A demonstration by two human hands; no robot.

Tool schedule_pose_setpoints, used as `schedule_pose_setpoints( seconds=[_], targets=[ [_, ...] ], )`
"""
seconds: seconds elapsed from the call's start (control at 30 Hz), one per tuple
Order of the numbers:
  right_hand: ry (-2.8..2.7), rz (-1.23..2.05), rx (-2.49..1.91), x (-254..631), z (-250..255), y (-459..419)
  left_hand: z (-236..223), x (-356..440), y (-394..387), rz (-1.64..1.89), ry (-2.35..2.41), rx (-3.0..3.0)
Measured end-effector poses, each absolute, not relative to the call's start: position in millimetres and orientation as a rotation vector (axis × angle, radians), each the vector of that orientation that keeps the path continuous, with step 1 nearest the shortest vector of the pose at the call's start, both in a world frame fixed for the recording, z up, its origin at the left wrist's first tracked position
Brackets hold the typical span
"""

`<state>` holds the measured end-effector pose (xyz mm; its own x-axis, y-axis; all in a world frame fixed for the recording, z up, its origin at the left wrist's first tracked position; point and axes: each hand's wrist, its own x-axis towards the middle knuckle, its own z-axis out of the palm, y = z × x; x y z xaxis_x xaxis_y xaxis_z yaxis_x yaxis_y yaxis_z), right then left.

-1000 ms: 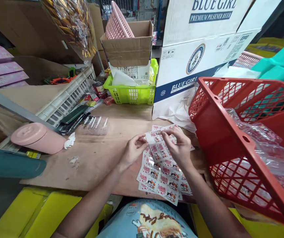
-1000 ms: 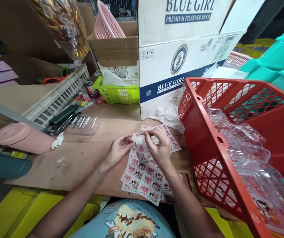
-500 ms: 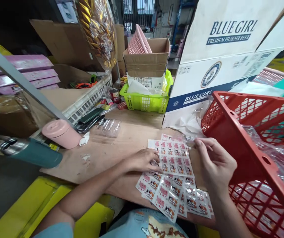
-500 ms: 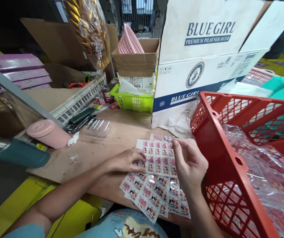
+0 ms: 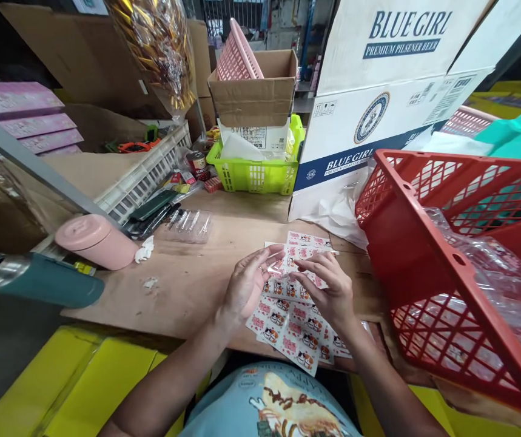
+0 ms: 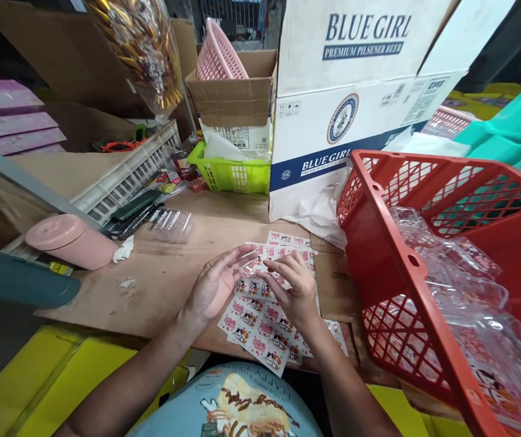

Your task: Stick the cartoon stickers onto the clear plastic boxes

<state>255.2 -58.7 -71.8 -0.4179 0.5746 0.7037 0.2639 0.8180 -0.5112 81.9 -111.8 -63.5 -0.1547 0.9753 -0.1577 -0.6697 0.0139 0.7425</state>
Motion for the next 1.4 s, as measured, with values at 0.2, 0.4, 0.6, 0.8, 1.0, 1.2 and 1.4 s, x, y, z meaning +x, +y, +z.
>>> schedule_pose_setpoints(
  seconds=[0.2, 0.4, 0.6, 0.8, 1.0, 1.2, 1.4],
  targets=[
    [-1.944, 0.315, -0.610, 251, -66, -65, -77, 75, -115, 1.507, 0.955, 0.446],
    [-1.890, 0.300, -0.587, 256, -55, -59, -71, 68, -121, 1.098, 0.728, 0.408],
    [-1.821, 1.038, -0.717, 256, -71, -63, -67, 78, -124, 1.609, 1.064, 0.635],
    [-1.570, 0.940, -0.876, 246, -70, -67, -69, 45, -119, 1.476, 1.599, 1.546],
    [-1.829, 0.665, -0.868, 243, -63, -63, -78, -70, -95, 0.796, 2.633, 1.896],
    [-2.139, 0.856, -0.599, 137, -86, -30, -96, -93, -102, 0.989, 2.399, 2.154],
    [-2.233, 0.931, -0.496, 36, -111, -2, -102, -94, -111, 1.016, 2.362, 2.240]
  ],
)
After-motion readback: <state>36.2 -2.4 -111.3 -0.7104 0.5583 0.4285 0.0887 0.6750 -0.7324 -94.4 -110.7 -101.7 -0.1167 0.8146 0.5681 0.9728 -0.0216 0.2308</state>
